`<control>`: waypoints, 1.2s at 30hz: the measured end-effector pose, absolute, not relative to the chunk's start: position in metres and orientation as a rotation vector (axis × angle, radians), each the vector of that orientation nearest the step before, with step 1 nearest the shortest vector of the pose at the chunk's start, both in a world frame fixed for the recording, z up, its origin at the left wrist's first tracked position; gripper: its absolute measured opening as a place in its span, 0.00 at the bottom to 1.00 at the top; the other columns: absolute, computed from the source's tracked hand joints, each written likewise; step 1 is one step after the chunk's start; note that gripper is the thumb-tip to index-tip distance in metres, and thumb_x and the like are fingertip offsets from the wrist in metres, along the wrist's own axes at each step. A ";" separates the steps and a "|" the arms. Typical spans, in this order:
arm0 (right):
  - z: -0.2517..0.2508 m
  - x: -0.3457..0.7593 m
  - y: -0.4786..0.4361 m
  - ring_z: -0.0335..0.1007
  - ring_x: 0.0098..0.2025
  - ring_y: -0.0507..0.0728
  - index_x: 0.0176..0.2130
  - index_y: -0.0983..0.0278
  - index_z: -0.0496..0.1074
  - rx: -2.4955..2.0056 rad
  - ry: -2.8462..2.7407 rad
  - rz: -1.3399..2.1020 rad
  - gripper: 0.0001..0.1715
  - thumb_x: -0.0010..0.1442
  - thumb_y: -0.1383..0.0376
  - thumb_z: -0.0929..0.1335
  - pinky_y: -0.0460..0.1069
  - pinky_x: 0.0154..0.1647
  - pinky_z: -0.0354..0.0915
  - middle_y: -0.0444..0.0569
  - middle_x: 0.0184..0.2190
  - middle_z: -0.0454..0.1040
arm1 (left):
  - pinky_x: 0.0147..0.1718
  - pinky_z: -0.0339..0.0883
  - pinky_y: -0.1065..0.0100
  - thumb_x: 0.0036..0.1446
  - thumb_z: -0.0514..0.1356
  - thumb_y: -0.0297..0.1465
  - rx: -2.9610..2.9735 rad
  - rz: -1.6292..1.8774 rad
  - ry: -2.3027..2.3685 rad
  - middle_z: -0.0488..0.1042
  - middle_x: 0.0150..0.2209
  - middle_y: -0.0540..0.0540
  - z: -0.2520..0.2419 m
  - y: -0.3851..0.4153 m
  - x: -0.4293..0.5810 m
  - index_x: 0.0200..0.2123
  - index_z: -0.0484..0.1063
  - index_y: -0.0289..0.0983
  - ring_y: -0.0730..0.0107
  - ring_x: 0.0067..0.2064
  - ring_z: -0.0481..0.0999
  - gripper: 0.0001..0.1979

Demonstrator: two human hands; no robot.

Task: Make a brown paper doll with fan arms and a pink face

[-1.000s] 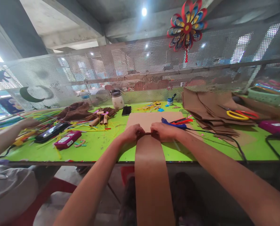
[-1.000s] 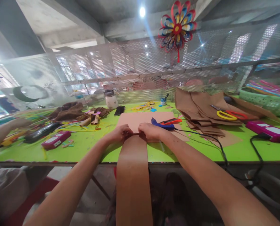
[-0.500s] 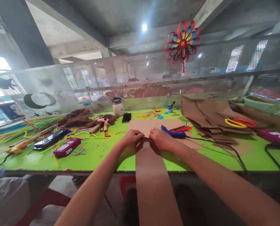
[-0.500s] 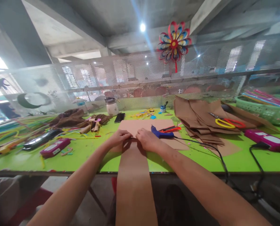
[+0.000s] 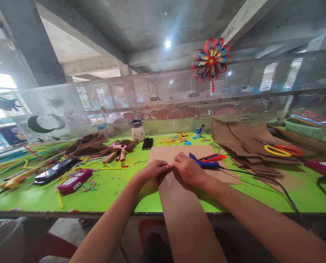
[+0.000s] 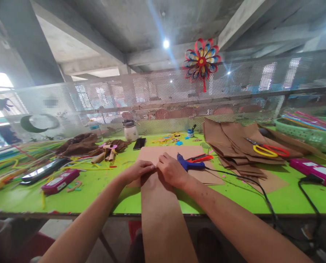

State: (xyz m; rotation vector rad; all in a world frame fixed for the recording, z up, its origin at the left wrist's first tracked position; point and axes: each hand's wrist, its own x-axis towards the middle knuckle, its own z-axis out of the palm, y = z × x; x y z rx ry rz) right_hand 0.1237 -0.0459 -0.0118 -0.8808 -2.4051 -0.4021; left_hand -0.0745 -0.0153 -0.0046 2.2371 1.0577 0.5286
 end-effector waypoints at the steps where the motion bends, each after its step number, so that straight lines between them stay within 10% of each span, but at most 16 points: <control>1: -0.012 0.124 -0.045 0.56 0.43 0.58 0.31 0.67 0.69 -0.876 -2.393 -0.367 0.11 0.58 0.76 0.60 0.50 0.42 0.58 0.53 0.34 0.66 | 0.27 0.55 0.72 0.55 0.51 0.45 2.229 0.536 1.053 0.66 0.26 0.50 -0.004 -0.016 -0.074 0.28 0.69 0.33 0.74 0.28 0.61 0.20; 11: -0.012 0.127 -0.034 0.67 0.37 0.54 0.44 0.69 0.71 -1.045 -2.010 0.588 0.21 0.47 0.73 0.65 0.47 0.38 0.62 0.52 0.38 0.73 | 0.29 0.58 0.73 0.56 0.51 0.43 2.283 0.588 1.042 0.69 0.27 0.49 -0.002 -0.019 -0.072 0.31 0.71 0.32 0.73 0.29 0.65 0.19; 36: -0.019 0.142 -0.017 0.49 0.19 0.47 0.19 0.67 0.65 -0.997 -1.886 1.125 0.24 0.48 0.49 0.66 0.44 0.19 0.47 0.38 0.14 0.56 | 0.25 0.54 0.74 0.57 0.50 0.42 2.311 0.543 1.025 0.62 0.23 0.52 0.007 -0.029 -0.072 0.27 0.69 0.33 0.75 0.27 0.60 0.19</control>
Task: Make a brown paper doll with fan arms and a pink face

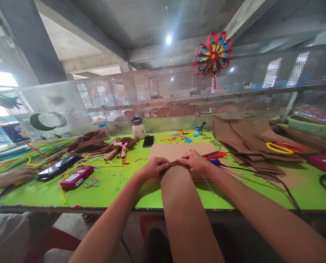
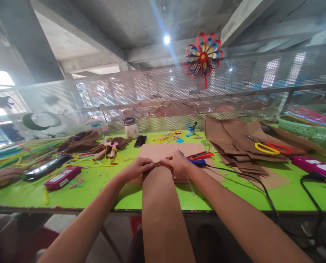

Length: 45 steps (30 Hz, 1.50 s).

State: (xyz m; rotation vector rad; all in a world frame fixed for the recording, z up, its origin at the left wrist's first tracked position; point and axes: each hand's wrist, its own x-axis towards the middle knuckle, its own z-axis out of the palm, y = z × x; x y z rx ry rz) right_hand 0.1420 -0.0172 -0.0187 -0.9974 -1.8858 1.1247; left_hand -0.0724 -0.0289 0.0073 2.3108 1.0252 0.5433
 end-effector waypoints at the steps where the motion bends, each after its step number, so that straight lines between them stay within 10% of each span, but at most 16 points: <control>1: -0.020 0.143 -0.016 0.49 0.18 0.47 0.18 0.66 0.64 -0.994 -1.884 1.131 0.24 0.48 0.49 0.66 0.44 0.19 0.46 0.37 0.13 0.56 | 0.25 0.54 0.74 0.57 0.50 0.42 2.326 0.536 1.035 0.62 0.23 0.52 0.007 -0.029 -0.072 0.27 0.68 0.33 0.75 0.26 0.60 0.19; 15: -0.013 0.137 -0.024 0.61 0.24 0.50 0.23 0.69 0.73 -0.983 -2.092 0.831 0.16 0.49 0.57 0.67 0.43 0.24 0.55 0.44 0.20 0.70 | 0.27 0.56 0.75 0.57 0.49 0.41 2.369 0.479 1.057 0.67 0.25 0.50 0.002 -0.031 -0.068 0.27 0.70 0.33 0.74 0.28 0.62 0.19; 45: -0.013 0.142 -0.021 0.60 0.17 0.47 0.25 0.68 0.71 -0.911 -2.006 1.054 0.15 0.50 0.57 0.68 0.43 0.19 0.57 0.40 0.14 0.66 | 0.19 0.46 0.75 0.53 0.53 0.47 2.169 0.509 1.017 0.55 0.18 0.55 0.002 -0.033 -0.071 0.24 0.66 0.33 0.79 0.20 0.53 0.22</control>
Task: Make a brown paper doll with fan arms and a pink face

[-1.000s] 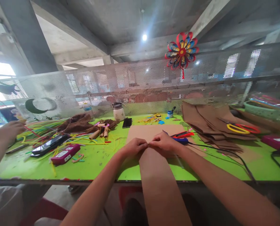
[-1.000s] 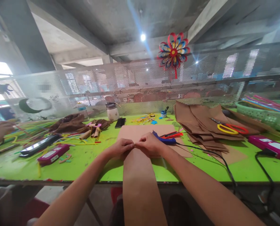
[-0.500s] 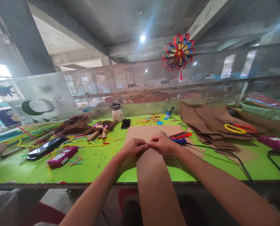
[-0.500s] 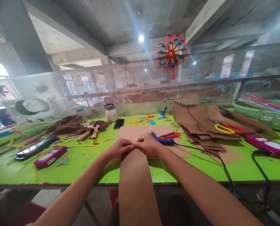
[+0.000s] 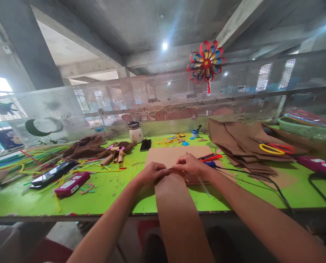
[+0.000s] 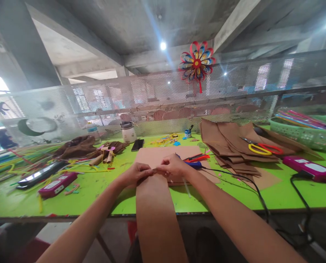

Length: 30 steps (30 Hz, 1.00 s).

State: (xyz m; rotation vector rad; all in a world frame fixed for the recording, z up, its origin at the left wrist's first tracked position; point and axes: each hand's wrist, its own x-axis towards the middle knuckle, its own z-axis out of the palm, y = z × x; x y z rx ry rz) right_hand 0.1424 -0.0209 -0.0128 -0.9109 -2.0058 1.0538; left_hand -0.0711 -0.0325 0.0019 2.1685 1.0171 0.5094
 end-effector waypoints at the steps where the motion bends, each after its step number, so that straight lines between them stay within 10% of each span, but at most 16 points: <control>1: -0.013 0.142 -0.020 0.61 0.17 0.47 0.26 0.68 0.72 -0.896 -2.023 1.054 0.15 0.50 0.57 0.68 0.42 0.19 0.57 0.40 0.14 0.67 | 0.19 0.45 0.75 0.54 0.52 0.47 2.154 0.507 1.017 0.54 0.17 0.56 0.002 -0.033 -0.070 0.24 0.66 0.33 0.79 0.20 0.52 0.22; 30: -0.009 0.157 -0.014 0.55 0.14 0.45 0.23 0.68 0.69 -0.933 -1.911 1.134 0.16 0.48 0.56 0.69 0.42 0.14 0.51 0.38 0.12 0.63 | 0.23 0.58 0.74 0.56 0.51 0.44 2.145 0.432 0.950 0.67 0.19 0.52 0.011 -0.033 -0.082 0.26 0.65 0.35 0.75 0.22 0.68 0.18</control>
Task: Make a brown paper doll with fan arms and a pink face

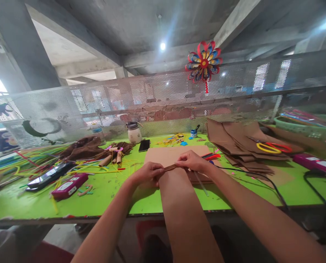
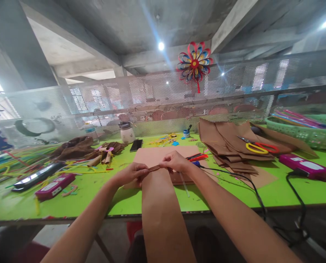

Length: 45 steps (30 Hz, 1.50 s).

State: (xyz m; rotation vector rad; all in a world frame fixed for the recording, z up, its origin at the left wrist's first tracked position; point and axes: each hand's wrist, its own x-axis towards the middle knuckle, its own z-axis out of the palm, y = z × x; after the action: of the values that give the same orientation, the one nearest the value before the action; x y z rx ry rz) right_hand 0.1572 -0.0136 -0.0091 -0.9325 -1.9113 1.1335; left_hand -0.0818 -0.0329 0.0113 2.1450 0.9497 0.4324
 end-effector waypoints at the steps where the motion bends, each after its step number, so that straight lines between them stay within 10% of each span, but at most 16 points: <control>1: -0.009 0.158 -0.014 0.55 0.14 0.46 0.23 0.68 0.69 -0.919 -1.909 1.136 0.17 0.48 0.56 0.69 0.42 0.15 0.51 0.38 0.12 0.63 | 0.23 0.58 0.73 0.56 0.51 0.44 2.111 0.433 0.961 0.67 0.18 0.52 0.011 -0.032 -0.082 0.27 0.64 0.35 0.75 0.21 0.68 0.18; 21: 0.012 0.156 -0.031 0.71 0.35 0.53 0.49 0.63 0.69 -0.540 -1.835 1.381 0.27 0.49 0.60 0.71 0.48 0.37 0.65 0.48 0.35 0.75 | 0.24 0.52 0.73 0.54 0.56 0.42 1.882 0.736 0.831 0.62 0.23 0.52 0.007 -0.029 -0.075 0.29 0.69 0.32 0.78 0.24 0.59 0.17; 34: 0.006 0.148 -0.029 0.64 0.31 0.50 0.34 0.67 0.72 -0.527 -1.980 1.227 0.16 0.55 0.56 0.66 0.46 0.35 0.61 0.45 0.28 0.70 | 0.41 0.63 0.64 0.48 0.63 0.38 1.530 0.731 0.774 0.74 0.41 0.40 -0.002 -0.032 -0.066 0.42 0.73 0.32 0.65 0.39 0.71 0.20; 45: -0.009 0.131 -0.029 0.47 0.19 0.45 0.20 0.67 0.62 -0.724 -2.021 1.332 0.23 0.52 0.51 0.66 0.42 0.20 0.45 0.37 0.16 0.54 | 0.33 0.61 0.70 0.51 0.57 0.44 1.889 0.747 1.070 0.74 0.33 0.44 0.035 -0.035 -0.077 0.38 0.73 0.32 0.69 0.34 0.69 0.21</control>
State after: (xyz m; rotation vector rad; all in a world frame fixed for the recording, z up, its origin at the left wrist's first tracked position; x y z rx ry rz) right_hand 0.1307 -0.0294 -0.0091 -0.7240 -2.0205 1.3317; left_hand -0.0775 -0.0355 0.0349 1.8892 1.0695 0.7470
